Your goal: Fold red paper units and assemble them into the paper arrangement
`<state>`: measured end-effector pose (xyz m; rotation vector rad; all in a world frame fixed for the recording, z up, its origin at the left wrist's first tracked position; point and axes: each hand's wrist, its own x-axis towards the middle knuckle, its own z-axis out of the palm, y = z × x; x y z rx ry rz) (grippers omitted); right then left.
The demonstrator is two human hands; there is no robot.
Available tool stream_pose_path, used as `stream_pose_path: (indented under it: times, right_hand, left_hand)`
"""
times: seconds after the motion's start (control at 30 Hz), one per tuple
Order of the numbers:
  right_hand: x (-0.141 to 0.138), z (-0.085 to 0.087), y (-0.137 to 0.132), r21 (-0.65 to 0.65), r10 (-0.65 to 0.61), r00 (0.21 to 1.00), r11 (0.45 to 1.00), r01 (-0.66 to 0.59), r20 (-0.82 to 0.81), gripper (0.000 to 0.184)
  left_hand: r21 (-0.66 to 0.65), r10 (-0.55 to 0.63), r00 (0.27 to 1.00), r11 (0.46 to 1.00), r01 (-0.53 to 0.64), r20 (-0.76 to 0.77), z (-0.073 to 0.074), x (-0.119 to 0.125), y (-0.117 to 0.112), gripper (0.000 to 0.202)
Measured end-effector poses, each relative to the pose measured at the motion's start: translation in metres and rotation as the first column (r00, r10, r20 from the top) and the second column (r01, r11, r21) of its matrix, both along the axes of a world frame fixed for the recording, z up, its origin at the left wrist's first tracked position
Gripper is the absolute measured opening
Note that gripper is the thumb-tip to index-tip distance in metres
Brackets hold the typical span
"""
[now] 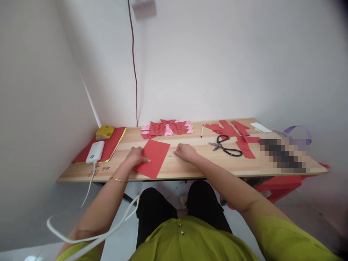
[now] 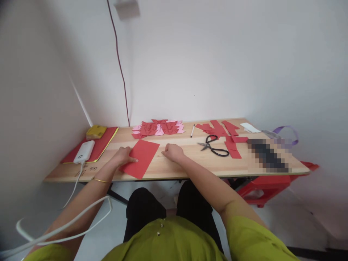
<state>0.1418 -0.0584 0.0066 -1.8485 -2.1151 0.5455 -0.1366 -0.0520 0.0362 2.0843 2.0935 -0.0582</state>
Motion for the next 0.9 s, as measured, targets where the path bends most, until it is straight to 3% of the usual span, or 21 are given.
stream_pose_path:
  times: [0.23,0.43,0.6,0.9]
  right_hand:
    - [0.001,-0.002,-0.003,0.026,-0.023,1.0,0.999,0.023,-0.009,0.022]
    - [-0.002,-0.006,-0.005,0.039,-0.03,1.0,0.999,0.029,0.006,0.025]
    - [-0.001,-0.011,-0.009,0.099,-0.019,0.999,0.995,0.016,0.03,0.025]
    - [-0.003,-0.008,-0.017,0.131,-0.002,1.0,0.991,-0.001,0.028,0.028]
  left_hand:
    - [-0.038,0.121,0.965,0.993,-0.115,0.233,-0.012,-0.024,-0.01,0.028]
    - [0.075,0.09,0.992,0.993,-0.097,0.083,0.0,-0.016,-0.017,0.043]
    - [-0.064,0.061,0.996,0.996,-0.056,0.065,0.004,-0.01,-0.017,0.022]
    - [0.071,-0.111,0.988,0.992,0.104,0.106,-0.003,-0.01,-0.026,0.023]
